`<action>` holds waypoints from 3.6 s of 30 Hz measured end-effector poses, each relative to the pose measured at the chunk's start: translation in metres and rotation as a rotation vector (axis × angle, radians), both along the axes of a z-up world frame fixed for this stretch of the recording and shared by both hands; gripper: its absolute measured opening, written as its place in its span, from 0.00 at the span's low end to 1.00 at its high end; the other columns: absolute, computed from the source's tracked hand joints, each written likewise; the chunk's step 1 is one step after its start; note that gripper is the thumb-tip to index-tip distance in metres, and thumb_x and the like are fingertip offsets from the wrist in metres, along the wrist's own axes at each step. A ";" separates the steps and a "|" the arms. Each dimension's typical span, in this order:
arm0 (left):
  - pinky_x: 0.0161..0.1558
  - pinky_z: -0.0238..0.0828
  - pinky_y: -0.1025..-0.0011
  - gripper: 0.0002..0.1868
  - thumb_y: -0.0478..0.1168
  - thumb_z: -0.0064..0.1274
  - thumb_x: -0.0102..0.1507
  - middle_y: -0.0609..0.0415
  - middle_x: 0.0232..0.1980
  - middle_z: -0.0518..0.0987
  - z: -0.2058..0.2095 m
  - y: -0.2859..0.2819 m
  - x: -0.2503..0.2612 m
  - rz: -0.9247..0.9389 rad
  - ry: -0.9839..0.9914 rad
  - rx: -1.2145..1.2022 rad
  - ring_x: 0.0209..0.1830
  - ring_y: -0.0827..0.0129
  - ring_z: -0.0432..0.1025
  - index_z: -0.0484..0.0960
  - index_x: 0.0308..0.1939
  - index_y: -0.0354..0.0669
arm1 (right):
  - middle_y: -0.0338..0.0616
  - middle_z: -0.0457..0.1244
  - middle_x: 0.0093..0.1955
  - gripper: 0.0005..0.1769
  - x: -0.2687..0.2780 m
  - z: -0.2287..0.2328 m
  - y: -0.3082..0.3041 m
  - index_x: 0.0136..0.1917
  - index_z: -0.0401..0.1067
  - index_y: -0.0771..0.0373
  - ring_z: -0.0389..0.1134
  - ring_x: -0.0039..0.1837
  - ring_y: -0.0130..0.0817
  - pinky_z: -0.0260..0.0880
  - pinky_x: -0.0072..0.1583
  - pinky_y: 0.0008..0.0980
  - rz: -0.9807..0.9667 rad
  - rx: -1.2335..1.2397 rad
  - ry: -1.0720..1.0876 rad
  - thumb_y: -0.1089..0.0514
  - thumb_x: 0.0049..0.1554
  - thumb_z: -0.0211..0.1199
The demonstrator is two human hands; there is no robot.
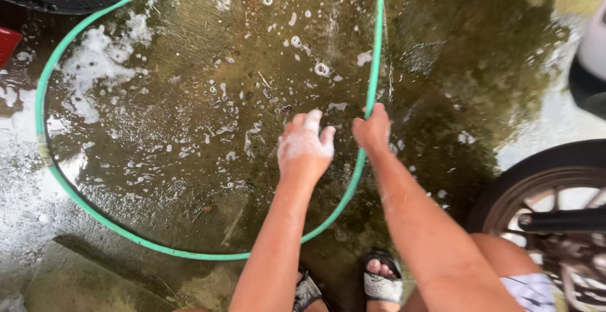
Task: The person washes an orange car by spraying water from a hose and scrubbing the hood, fender, and headlight with a sponge.
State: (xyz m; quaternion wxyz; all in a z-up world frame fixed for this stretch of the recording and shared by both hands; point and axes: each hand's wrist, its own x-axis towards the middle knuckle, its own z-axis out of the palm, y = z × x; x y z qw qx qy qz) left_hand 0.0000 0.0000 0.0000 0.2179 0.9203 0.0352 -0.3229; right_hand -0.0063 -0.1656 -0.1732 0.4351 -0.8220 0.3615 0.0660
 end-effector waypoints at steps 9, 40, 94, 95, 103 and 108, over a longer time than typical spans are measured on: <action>0.65 0.62 0.54 0.44 0.58 0.53 0.64 0.32 0.72 0.65 0.179 0.038 0.022 0.341 -0.269 -0.174 0.69 0.40 0.64 0.55 0.77 0.41 | 0.56 0.64 0.43 0.12 -0.062 0.310 0.111 0.60 0.64 0.66 0.66 0.43 0.47 0.68 0.47 0.46 0.290 0.138 -0.430 0.56 0.68 0.49; 0.32 0.79 0.68 0.23 0.45 0.39 0.74 0.59 0.25 0.67 0.497 0.073 -0.158 0.857 0.241 -1.416 0.18 0.75 0.63 0.67 0.72 0.45 | 0.34 0.54 0.64 0.43 0.063 0.696 0.130 0.84 0.27 0.43 0.61 0.55 0.30 0.72 0.50 0.38 0.183 0.810 -0.235 0.47 0.66 0.50; 0.23 0.65 0.68 0.42 0.77 0.21 0.66 0.54 0.27 0.68 0.585 0.183 -0.045 1.195 0.171 -1.423 0.22 0.68 0.66 0.71 0.39 0.41 | 0.41 0.64 0.31 0.10 0.042 0.772 0.217 0.48 0.68 0.63 0.67 0.30 0.33 0.72 0.36 0.37 1.050 0.648 -0.017 0.53 0.62 0.57; 0.28 0.73 0.63 0.39 0.73 0.22 0.65 0.53 0.29 0.70 0.583 0.178 -0.047 1.164 0.120 -1.251 0.25 0.65 0.69 0.72 0.42 0.41 | 0.41 0.64 0.31 0.10 0.052 0.765 0.217 0.48 0.68 0.63 0.67 0.30 0.33 0.72 0.36 0.37 1.057 0.650 -0.020 0.53 0.62 0.57; 0.24 0.59 0.73 0.19 0.53 0.38 0.74 0.59 0.30 0.66 0.525 0.123 -0.070 1.084 -0.138 -1.438 0.22 0.76 0.62 0.71 0.43 0.40 | 0.30 0.60 0.37 0.11 0.108 0.709 0.208 0.48 0.70 0.58 0.61 0.36 0.22 0.68 0.38 0.27 0.948 0.937 0.099 0.49 0.65 0.64; 0.24 0.57 0.74 0.21 0.55 0.37 0.74 0.59 0.31 0.65 0.550 0.098 -0.045 0.985 -0.152 -1.378 0.22 0.78 0.60 0.70 0.42 0.40 | 0.39 0.68 0.39 0.08 0.126 0.723 0.178 0.46 0.69 0.57 0.70 0.39 0.27 0.70 0.39 0.26 0.859 1.126 0.078 0.53 0.64 0.59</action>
